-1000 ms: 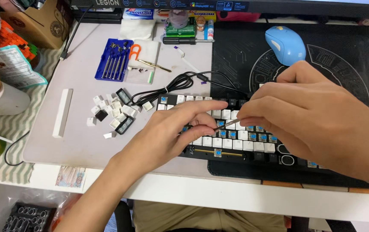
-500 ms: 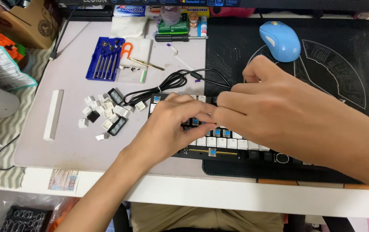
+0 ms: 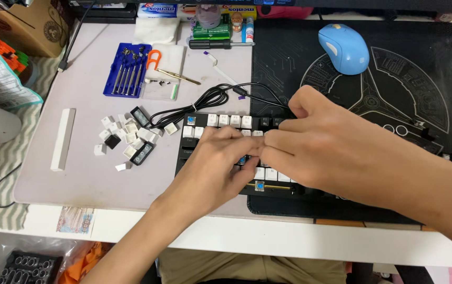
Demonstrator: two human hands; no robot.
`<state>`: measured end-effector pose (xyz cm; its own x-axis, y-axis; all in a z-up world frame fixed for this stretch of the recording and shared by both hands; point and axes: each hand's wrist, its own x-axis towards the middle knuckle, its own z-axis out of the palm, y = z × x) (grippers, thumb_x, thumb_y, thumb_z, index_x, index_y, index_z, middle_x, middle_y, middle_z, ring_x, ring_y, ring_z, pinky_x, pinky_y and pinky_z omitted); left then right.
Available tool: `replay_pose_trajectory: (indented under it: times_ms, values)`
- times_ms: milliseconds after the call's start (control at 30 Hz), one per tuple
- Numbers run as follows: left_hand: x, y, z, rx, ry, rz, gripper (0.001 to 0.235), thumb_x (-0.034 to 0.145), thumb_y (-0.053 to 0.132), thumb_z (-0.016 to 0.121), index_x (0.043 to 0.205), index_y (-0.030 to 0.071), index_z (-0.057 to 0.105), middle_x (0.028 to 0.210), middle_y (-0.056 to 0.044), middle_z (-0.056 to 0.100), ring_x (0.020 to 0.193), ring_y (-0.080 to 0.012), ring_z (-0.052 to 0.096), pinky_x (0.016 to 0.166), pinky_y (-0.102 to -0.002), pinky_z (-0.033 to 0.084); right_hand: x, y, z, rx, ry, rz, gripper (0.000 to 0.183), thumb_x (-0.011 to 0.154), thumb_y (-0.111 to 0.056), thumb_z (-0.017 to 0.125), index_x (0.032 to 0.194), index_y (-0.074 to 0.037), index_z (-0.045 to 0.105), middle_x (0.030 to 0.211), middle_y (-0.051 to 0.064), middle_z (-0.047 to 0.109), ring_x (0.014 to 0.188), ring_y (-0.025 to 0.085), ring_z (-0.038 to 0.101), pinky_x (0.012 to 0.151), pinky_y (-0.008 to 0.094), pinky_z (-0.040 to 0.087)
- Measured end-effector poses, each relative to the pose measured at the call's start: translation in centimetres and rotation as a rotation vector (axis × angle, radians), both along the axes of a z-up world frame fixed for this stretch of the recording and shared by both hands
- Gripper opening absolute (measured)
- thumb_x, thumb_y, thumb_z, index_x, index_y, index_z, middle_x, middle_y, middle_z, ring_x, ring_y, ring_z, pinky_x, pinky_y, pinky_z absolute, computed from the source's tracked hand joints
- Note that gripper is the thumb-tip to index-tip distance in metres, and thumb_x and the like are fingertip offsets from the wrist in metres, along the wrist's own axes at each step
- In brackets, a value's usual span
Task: The person removes keycaps and keyboard switches using a tool, handles small internal components, and places them on a desk next to a monitor and peripheral equipment.
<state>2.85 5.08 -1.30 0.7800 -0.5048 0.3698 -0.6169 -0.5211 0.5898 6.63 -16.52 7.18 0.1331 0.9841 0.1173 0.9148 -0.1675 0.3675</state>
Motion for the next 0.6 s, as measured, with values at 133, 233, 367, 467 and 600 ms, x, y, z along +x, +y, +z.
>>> replay_pose_trajectory:
  times_ms: [133, 233, 367, 467, 600]
  values:
    - [-1.1, 0.0, 0.2, 0.026, -0.006, 0.029, 0.028, 0.091, 0.002, 0.063, 0.118, 0.005, 0.065, 0.109, -0.006, 0.073, 0.101, -0.0261, 0.058, 0.088, -0.041, 0.040, -0.3, 0.1, -0.5, 0.053, -0.049, 0.033, 0.031, 0.096, 0.011, 0.056, 0.074, -0.010, 0.052, 0.062, 0.001, 0.043, 0.051, 0.022, 0.043, 0.073, 0.041, 0.041]
    - [-2.1, -0.2, 0.8, -0.007, -0.017, 0.075, 0.037, 0.094, 0.002, 0.057, 0.131, 0.007, 0.062, 0.118, -0.004, 0.074, 0.102, -0.0239, 0.059, 0.088, -0.041, 0.038, -0.6, 0.1, -0.4, 0.045, -0.117, 0.048, 0.023, 0.099, 0.006, 0.057, 0.080, -0.007, 0.058, 0.063, 0.001, 0.043, 0.051, 0.021, 0.044, 0.073, 0.040, 0.041]
    - [-3.0, -0.5, 0.9, -0.012, 0.075, 0.120, 0.045, 0.095, 0.005, 0.056, 0.140, 0.010, 0.054, 0.111, 0.000, 0.074, 0.104, -0.0236, 0.056, 0.087, -0.038, 0.036, -0.6, 0.1, -0.3, 0.054, -0.077, 0.064, 0.030, 0.095, 0.011, 0.055, 0.073, -0.010, 0.054, 0.062, 0.001, 0.039, 0.050, 0.020, 0.040, 0.073, 0.039, 0.042]
    - [-3.1, -0.6, 0.6, -0.008, 0.080, 0.143, 0.049, 0.094, 0.005, 0.057, 0.143, 0.008, 0.051, 0.116, 0.000, 0.074, 0.106, -0.0243, 0.055, 0.087, -0.040, 0.037, -0.4, 0.1, -0.5, 0.037, -0.074, 0.068, 0.030, 0.096, 0.010, 0.056, 0.074, -0.010, 0.053, 0.061, 0.001, 0.040, 0.049, 0.020, 0.040, 0.073, 0.039, 0.041]
    - [-3.2, -0.7, 0.9, 0.085, 0.047, 0.161, 0.052, 0.095, 0.005, 0.055, 0.146, 0.003, 0.049, 0.106, -0.006, 0.071, 0.108, -0.0246, 0.054, 0.080, -0.043, 0.034, -0.2, 0.1, -0.5, 0.022, -0.054, 0.076, 0.034, 0.096, 0.011, 0.055, 0.070, -0.011, 0.050, 0.060, 0.000, 0.039, 0.050, 0.020, 0.037, 0.071, 0.039, 0.039]
